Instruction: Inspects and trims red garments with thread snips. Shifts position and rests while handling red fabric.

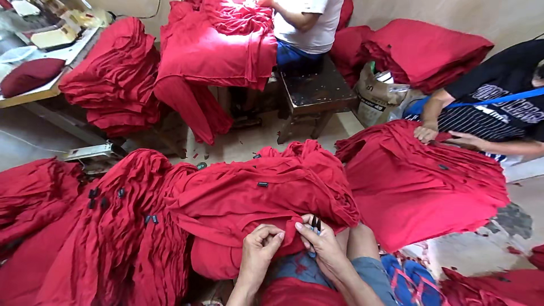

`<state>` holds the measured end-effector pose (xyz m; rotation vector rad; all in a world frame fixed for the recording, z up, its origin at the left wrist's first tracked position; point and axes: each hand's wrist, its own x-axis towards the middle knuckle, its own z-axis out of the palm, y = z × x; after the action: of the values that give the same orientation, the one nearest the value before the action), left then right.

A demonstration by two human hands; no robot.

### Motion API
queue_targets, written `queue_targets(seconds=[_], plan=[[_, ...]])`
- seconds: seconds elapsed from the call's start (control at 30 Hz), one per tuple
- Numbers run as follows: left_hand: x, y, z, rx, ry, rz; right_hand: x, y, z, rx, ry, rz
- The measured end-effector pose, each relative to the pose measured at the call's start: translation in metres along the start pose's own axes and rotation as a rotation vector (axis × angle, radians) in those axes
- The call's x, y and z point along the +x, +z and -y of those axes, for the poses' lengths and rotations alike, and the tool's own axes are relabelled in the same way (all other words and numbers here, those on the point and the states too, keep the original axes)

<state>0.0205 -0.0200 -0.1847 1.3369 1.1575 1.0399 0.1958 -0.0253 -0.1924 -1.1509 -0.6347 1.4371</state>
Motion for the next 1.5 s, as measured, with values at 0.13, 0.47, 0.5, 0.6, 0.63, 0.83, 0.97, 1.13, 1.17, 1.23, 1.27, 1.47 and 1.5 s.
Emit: queue_targets(seconds=[0.13, 0.47, 0.5, 0.6, 0.63, 0.83, 0.97, 1.13, 1.17, 1.23, 1.27, 1.47, 1.5], plan=[[-0.004, 0.001, -0.002, -0.202, -0.1, 0.034, 0.001, -0.003, 0.001, 0.068, 0.038, -0.014], [-0.003, 0.024, -0.001, 0.32, 0.114, -0.094, -0.005, 0.002, -0.002, -0.151, -0.123, 0.015], [-0.002, 0.021, -0.004, 0.264, 0.077, -0.077, -0.004, 0.001, -0.001, -0.141, -0.111, 0.007], [0.001, 0.012, -0.009, 0.037, -0.024, -0.003, -0.003, 0.0, 0.002, -0.065, -0.027, -0.021], [0.001, 0.01, -0.008, -0.019, -0.036, 0.023, -0.003, -0.001, 0.002, -0.033, -0.003, -0.025], [-0.003, 0.004, 0.002, -0.199, -0.052, 0.082, 0.0, -0.005, 0.002, 0.056, 0.089, -0.019], [-0.005, 0.013, -0.001, 0.046, 0.045, -0.007, -0.001, -0.003, 0.002, 0.056, 0.092, -0.02], [-0.001, 0.022, 0.012, 0.565, 0.352, -0.106, -0.003, 0.002, 0.001, -0.034, 0.025, -0.042], [0.0, 0.02, 0.012, 0.549, 0.361, -0.105, -0.002, 0.001, 0.001, -0.031, 0.032, -0.054], [0.002, 0.014, 0.01, 0.46, 0.29, -0.051, 0.0, -0.001, 0.002, -0.006, 0.053, -0.062], [0.002, 0.011, 0.009, 0.404, 0.232, -0.009, 0.0, -0.003, 0.002, 0.008, 0.065, -0.063], [-0.003, 0.005, -0.002, 0.057, 0.017, 0.04, 0.004, -0.007, 0.001, 0.095, 0.122, -0.049], [-0.003, 0.006, -0.002, 0.067, 0.019, 0.02, 0.004, -0.007, 0.001, 0.103, 0.125, -0.047]])
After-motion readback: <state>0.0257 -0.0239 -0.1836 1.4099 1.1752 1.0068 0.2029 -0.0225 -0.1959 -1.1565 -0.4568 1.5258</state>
